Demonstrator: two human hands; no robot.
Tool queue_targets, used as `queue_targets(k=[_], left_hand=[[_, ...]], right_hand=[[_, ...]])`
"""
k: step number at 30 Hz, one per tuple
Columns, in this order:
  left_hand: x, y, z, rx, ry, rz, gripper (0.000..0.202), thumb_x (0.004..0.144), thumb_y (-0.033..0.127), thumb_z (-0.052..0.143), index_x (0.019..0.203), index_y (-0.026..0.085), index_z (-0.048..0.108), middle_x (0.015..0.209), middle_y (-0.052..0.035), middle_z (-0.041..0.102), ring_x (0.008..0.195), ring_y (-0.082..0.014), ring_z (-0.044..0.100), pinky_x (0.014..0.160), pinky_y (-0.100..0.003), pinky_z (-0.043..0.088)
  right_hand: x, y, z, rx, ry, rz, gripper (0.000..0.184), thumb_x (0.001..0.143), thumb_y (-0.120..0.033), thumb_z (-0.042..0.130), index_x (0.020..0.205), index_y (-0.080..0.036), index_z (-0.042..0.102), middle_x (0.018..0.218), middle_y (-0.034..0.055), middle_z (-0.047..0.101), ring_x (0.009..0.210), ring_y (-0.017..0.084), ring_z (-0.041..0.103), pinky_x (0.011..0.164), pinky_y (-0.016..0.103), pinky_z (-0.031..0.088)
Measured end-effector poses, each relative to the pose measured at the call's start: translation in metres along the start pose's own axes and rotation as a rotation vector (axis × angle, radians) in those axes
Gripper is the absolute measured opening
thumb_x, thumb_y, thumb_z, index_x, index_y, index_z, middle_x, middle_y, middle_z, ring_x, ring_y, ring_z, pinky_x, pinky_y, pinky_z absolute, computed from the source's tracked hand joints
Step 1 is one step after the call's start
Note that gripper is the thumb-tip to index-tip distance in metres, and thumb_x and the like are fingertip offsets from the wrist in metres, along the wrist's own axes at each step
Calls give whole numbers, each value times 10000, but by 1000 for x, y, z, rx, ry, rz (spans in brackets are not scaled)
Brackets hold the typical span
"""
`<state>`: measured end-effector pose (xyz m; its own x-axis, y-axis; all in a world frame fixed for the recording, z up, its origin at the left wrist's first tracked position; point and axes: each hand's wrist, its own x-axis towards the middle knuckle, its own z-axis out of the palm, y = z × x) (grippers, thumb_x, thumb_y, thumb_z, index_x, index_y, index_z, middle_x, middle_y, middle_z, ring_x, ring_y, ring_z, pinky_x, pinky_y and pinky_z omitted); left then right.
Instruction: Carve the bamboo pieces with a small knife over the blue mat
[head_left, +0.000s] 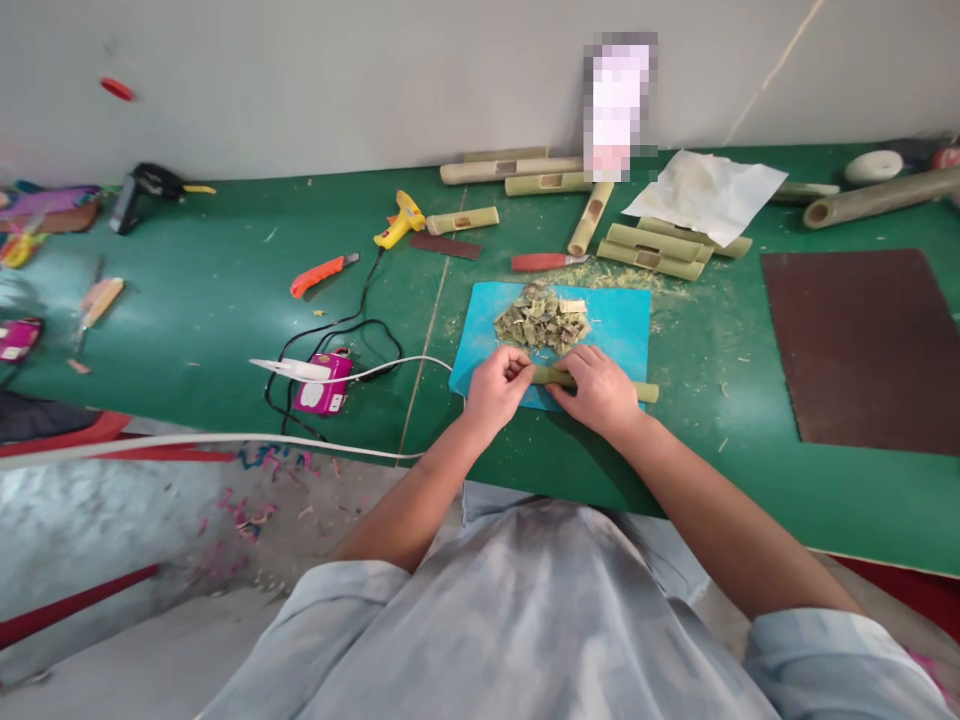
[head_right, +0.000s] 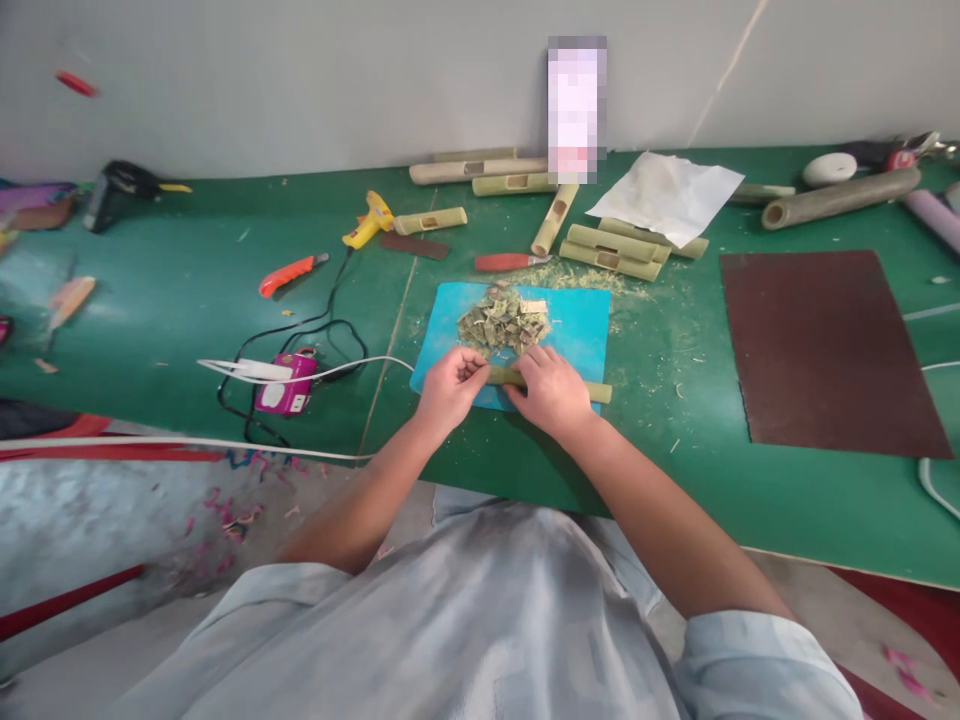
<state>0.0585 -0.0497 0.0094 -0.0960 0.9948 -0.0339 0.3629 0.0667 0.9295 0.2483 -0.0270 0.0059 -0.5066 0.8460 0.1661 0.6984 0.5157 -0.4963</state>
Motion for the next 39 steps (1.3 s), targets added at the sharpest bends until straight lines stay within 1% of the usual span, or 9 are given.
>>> queue_targets(k=[5,10,16,22,26,33,37,39], left_hand=[[-2,0,1,12,30,0,96,808,271,692,788,191,643,660,20,629,594,-119,570,577,-227,439],[3,4,3,27,66,20,98,810,254,675,745,194,634,656,15,639,599,-123,570,577,-231,443],[0,4,2,44,41,35,90,809,252,683,755,191,644,651,16,646,584,-121,569,568,-231,438],[-1,3,4,65,71,42,120,824,247,683,737,194,620,667,17,641,607,-123,568,580,-234,432],[-3,3,4,59,59,34,122,828,266,697,758,194,626,662,18,644,590,-123,573,568,-234,438],[0,6,3,65,66,25,107,827,227,694,751,190,629,707,4,674,627,-128,591,600,-240,447],[-2,5,2,61,55,15,97,823,226,698,759,189,634,669,12,656,594,-126,578,575,-237,437],[-2,4,3,59,56,16,95,826,225,694,760,190,636,672,11,656,603,-127,583,585,-238,443]], right_hand=[[0,0,0,24,-2,10,118,864,-284,659,940,-199,633,968,110,636,974,286,575,811,411,485],[0,-1,2,33,-10,14,107,869,-272,643,944,-195,635,979,119,630,982,294,563,795,418,483],[1,-1,1,47,-10,29,118,873,-287,652,938,-190,633,971,110,630,977,279,570,782,396,482],[3,-1,-3,67,-6,29,88,868,-281,649,902,-208,614,963,98,634,962,269,570,763,384,469],[3,-1,-3,72,1,39,100,860,-282,659,884,-203,603,948,97,630,963,270,573,738,373,461],[3,-1,-2,67,-1,31,97,861,-283,661,881,-209,602,958,98,632,973,269,571,750,370,457],[4,-1,-2,62,-1,37,81,868,-288,645,877,-220,603,954,89,638,965,264,577,743,367,460],[4,-1,-2,61,-5,32,76,869,-284,640,882,-217,605,970,94,640,974,267,577,754,372,462]])
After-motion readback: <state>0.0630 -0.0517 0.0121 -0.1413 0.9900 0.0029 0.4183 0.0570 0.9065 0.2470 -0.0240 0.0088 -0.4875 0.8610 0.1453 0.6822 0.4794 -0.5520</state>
